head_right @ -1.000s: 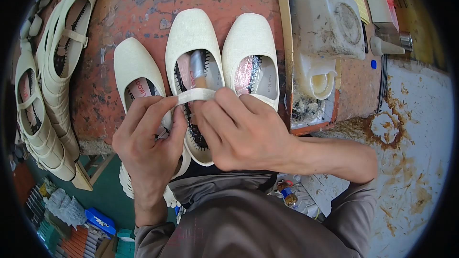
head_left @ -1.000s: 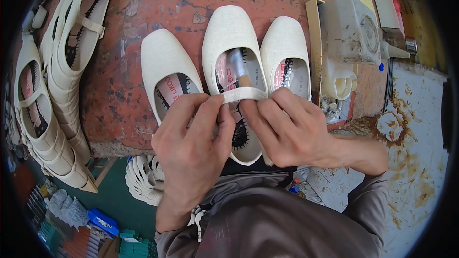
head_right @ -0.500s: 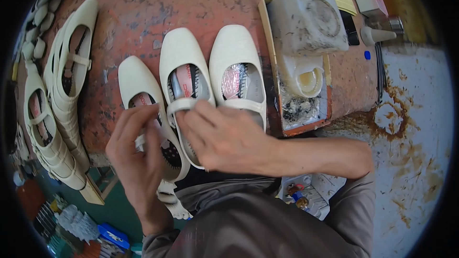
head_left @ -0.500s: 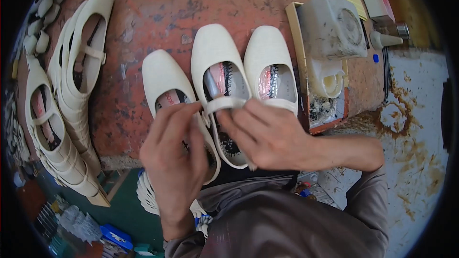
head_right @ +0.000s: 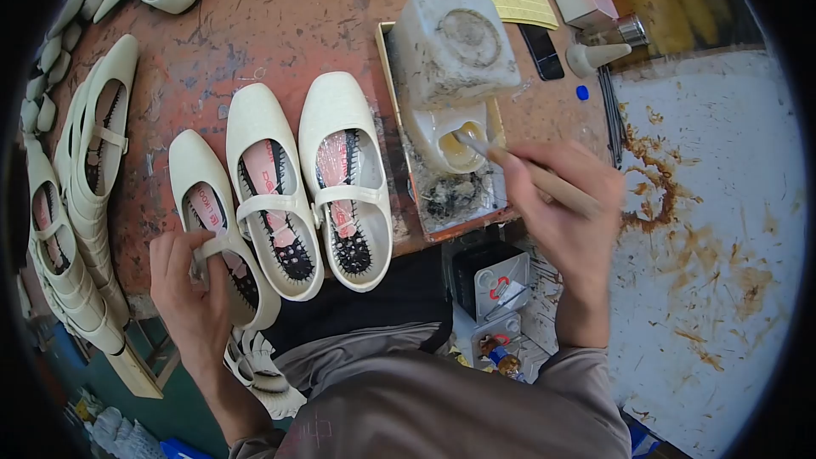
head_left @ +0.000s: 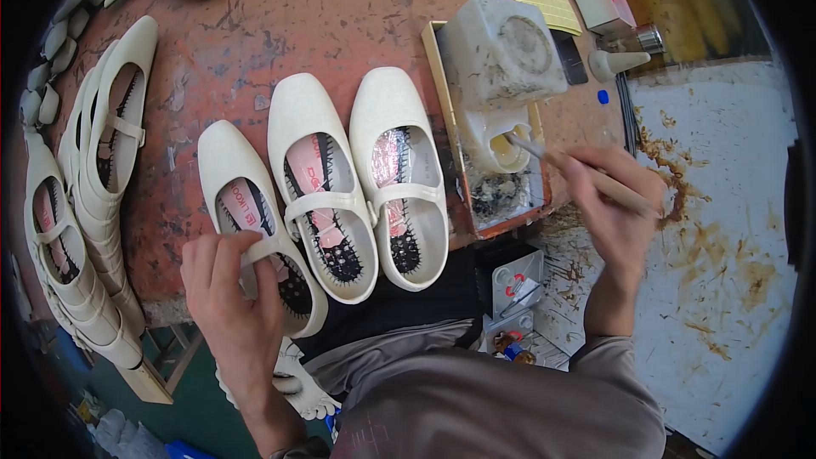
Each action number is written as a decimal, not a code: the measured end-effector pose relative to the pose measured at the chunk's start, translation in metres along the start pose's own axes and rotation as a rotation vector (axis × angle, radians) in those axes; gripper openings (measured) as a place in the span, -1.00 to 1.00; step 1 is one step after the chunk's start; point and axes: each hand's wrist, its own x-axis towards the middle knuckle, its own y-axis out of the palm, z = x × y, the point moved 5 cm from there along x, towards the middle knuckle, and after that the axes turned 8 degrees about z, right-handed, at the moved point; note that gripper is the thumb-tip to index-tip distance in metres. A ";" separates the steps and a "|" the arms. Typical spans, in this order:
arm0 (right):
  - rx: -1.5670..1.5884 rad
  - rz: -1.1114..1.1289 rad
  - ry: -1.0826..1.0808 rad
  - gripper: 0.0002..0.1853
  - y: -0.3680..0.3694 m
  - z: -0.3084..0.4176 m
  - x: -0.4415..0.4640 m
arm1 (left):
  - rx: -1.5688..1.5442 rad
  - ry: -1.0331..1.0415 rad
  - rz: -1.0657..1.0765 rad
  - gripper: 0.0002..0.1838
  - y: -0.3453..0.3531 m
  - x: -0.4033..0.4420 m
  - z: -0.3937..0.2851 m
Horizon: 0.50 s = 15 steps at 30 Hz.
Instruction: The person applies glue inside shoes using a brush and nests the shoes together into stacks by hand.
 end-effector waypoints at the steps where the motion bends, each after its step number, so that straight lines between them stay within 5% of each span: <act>1: 0.057 0.018 0.067 -0.89 0.008 -0.014 0.000 | 0.000 0.009 -0.091 -0.60 0.000 -0.001 -0.002; 5: -0.134 0.043 -0.153 -0.90 0.005 0.006 -0.015 | -0.054 -0.345 -0.102 -0.58 0.009 -0.017 0.012; 13: -0.199 -0.014 -0.173 -0.88 -0.012 0.029 -0.021 | -0.187 -0.314 -0.101 -0.50 0.028 -0.022 0.023; 15: -0.173 0.054 -0.216 -0.87 -0.010 0.037 -0.025 | -0.063 -0.224 -0.217 -0.64 0.022 -0.022 0.024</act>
